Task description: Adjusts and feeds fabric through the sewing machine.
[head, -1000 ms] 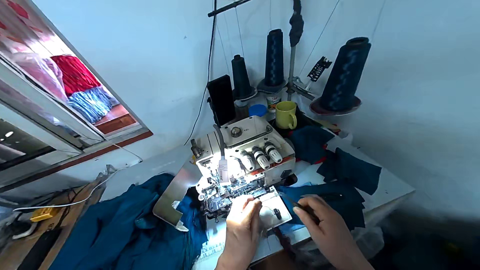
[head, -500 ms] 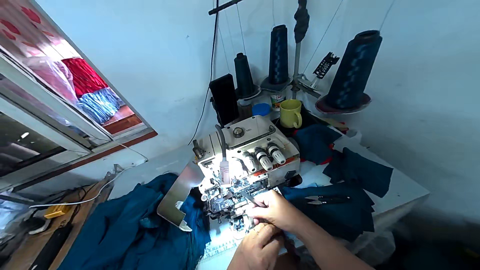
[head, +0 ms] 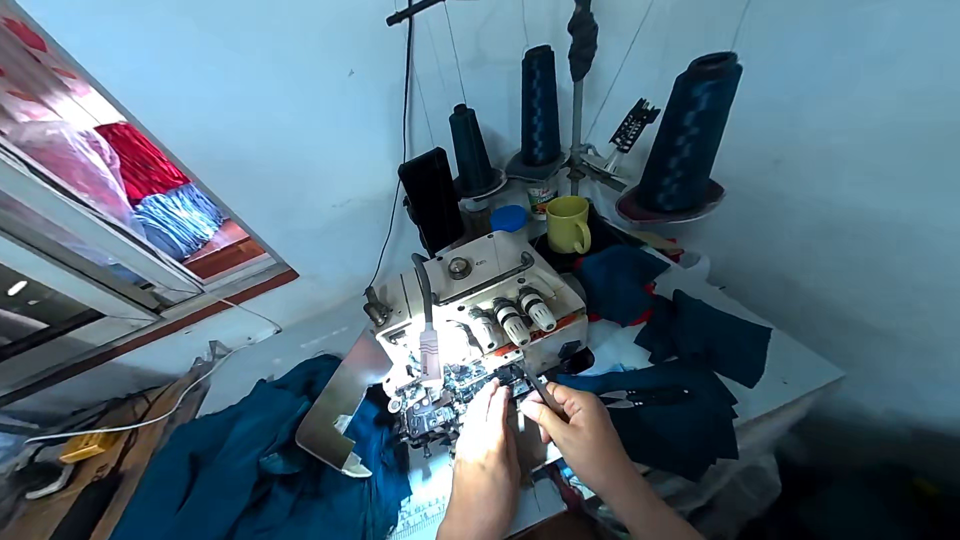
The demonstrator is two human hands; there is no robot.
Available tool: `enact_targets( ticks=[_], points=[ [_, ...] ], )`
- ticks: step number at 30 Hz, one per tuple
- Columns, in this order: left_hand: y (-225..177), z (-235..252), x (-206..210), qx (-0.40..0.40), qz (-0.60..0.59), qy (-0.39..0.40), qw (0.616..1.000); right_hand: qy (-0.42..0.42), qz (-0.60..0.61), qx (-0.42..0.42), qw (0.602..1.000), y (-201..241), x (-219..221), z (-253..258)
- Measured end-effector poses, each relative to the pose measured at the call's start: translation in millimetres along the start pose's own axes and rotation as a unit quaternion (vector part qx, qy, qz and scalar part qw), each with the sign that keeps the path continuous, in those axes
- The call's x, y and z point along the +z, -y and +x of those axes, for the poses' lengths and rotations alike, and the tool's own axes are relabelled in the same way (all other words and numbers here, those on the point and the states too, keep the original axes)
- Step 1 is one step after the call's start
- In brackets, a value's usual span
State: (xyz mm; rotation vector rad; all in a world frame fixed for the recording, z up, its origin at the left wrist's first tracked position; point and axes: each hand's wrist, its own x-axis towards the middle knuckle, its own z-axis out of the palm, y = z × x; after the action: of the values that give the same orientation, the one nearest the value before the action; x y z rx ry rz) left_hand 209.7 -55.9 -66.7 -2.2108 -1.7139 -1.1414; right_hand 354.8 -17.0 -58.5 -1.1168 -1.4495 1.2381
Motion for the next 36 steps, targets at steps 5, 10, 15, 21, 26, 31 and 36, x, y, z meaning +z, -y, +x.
enact_targets(
  ticks=[5, 10, 15, 21, 26, 31, 36],
  points=[
    [-1, -6, 6, 0.005, -0.017, 0.020, 1.000, -0.021, -0.011, -0.037, 0.999, -13, 1, -10],
    [2, 3, 0, 0.035, -0.019, 0.004, 0.999, -0.043, 0.024, -0.069, 0.996, -16, 0, -15],
    [4, 2, -19, 0.025, -0.109, -0.022, 0.993, -0.087, 0.016, -0.082, 0.993, -22, -25, -20],
    [-6, 1, -23, 0.038, -0.060, 0.033, 0.997, -0.196, -0.192, -0.130, 0.953, -12, -39, -30],
    [1, -18, -28, -0.003, -0.053, 0.038, 0.998, 0.002, -0.175, -0.109, 0.978, 8, -11, -7],
    [-2, -29, -34, -0.022, -0.058, 0.048, 0.997, 0.068, -0.159, -0.059, 0.983, 23, 25, 19],
    [1, -33, -34, -0.020, -0.076, 0.038, 0.996, 0.073, -0.154, -0.072, 0.983, 18, 42, 22]
  ],
)
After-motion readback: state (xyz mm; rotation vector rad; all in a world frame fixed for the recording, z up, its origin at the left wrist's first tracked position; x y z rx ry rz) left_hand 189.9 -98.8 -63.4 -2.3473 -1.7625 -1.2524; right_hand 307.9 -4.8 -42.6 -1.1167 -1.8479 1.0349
